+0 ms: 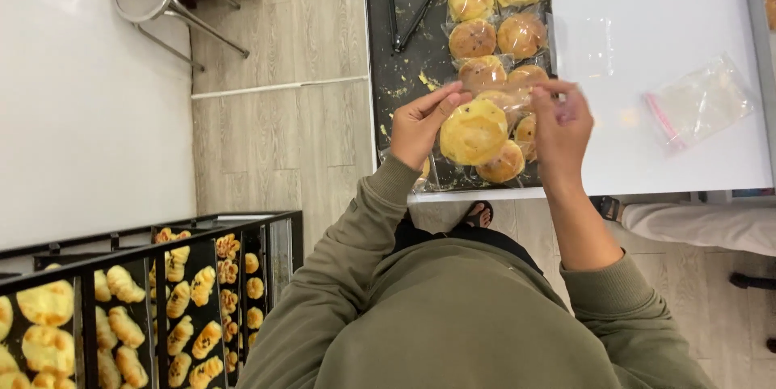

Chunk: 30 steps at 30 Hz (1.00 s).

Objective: The person places round buns into individual plastic bags by hand and then arranges the bags on a black tray.

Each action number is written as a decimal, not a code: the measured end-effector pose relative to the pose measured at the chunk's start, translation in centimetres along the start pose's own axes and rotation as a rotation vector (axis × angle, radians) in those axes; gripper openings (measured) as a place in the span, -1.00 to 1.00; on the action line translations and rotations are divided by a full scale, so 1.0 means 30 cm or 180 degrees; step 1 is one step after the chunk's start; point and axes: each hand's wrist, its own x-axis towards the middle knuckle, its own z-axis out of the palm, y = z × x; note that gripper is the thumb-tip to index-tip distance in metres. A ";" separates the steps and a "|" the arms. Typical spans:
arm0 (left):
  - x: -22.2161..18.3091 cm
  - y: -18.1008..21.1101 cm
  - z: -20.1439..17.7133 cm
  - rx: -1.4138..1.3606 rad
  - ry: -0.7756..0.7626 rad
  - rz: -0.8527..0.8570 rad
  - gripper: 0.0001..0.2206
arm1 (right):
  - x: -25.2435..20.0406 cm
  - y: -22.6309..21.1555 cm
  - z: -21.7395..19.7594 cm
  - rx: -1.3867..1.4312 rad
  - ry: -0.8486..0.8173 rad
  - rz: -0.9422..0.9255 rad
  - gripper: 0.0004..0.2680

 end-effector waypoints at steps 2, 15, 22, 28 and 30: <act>-0.022 0.001 0.038 0.0453 0.0118 0.0098 -0.74 | 0.011 0.020 -0.032 -0.0317 -0.0248 -0.0536 -0.91; -0.075 -0.194 0.055 0.3226 -0.0155 0.1690 -0.67 | 0.044 0.117 0.034 -0.1869 -0.0499 -0.1972 -0.87; -0.085 -0.025 0.010 0.1877 0.0065 0.0318 -0.73 | 0.290 0.196 -0.055 -0.0343 0.0135 -0.0312 -0.91; -0.002 -0.051 -0.115 -0.0020 0.0538 -0.0499 -0.64 | 0.240 0.137 -0.069 0.3029 0.0435 0.1828 -0.90; 0.041 -0.060 -0.162 -0.0170 0.0754 -0.0511 -0.63 | 0.179 0.131 0.012 0.2037 0.0784 0.1354 -0.89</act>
